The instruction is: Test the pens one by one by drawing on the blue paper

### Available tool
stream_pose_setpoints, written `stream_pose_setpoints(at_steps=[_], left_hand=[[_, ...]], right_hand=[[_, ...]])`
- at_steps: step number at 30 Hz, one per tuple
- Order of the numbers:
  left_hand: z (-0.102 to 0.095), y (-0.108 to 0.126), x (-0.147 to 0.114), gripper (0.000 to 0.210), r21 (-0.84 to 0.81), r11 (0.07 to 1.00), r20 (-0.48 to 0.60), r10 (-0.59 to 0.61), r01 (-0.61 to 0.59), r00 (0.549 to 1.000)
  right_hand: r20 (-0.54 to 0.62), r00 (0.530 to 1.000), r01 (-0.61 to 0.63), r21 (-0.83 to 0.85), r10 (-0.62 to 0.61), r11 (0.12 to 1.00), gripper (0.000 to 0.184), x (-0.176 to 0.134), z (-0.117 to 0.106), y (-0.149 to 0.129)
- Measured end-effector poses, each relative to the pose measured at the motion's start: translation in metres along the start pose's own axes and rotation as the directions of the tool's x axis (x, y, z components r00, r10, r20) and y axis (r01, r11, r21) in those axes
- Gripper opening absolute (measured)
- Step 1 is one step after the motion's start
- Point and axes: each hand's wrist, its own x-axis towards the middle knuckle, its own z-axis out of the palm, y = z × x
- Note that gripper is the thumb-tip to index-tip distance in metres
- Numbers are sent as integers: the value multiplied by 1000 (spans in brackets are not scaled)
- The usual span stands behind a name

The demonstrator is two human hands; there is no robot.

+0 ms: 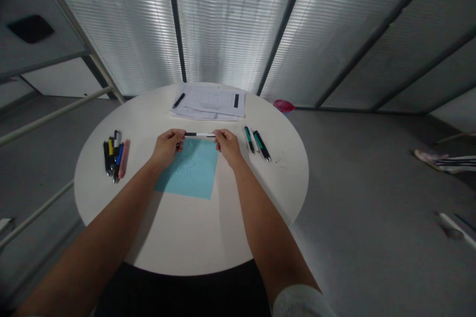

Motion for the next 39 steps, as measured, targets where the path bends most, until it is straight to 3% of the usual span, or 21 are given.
stream_pose_setpoints(at_steps=[8, 12, 20, 22, 24, 29, 32, 34, 39], left_hand=[[-3, -6, 2, 29, 49, 998, -13, 36, -35, 999], [-5, -7, 3, 32, 40, 999, -32, 38, -37, 999], [-3, -4, 2, 29, 15, 1000, -15, 21, -21, 1000], [-3, -3, 1, 29, 13, 1000, -15, 21, -21, 1000], [-4, -3, 1, 29, 16, 1000, -6, 27, -27, 1000], [-4, -4, 1, 28, 12, 999, -3, 34, -34, 999], [-4, -4, 2, 28, 8, 999, -6, 35, -35, 999], [-4, -5, 2, 28, 7, 999, -1, 35, -35, 999], [-4, -4, 1, 26, 12, 999, 9, 47, -47, 999]], right_hand=[[15, 1000, 22, -43, -22, 999, 31, 1, -1, 2], [43, 997, 61, -31, -60, 998, 44, 1, 0, 2], [66, 998, 4, -86, 2, 996, 42, -2, 1, -3], [68, 997, 41, -48, -37, 998, 37, -2, 0, -4], [73, 996, 54, 18, -55, 998, 46, -2, 0, -3], [103, 994, -29, -7, 30, 1000, 39, -1, -1, -2], [111, 994, 9, -21, -6, 1000, 38, -1, -2, -1], [105, 994, 27, 30, -30, 999, 47, -1, -3, -1], [104, 994, -34, -11, 35, 999, 41, -1, -1, -3]])
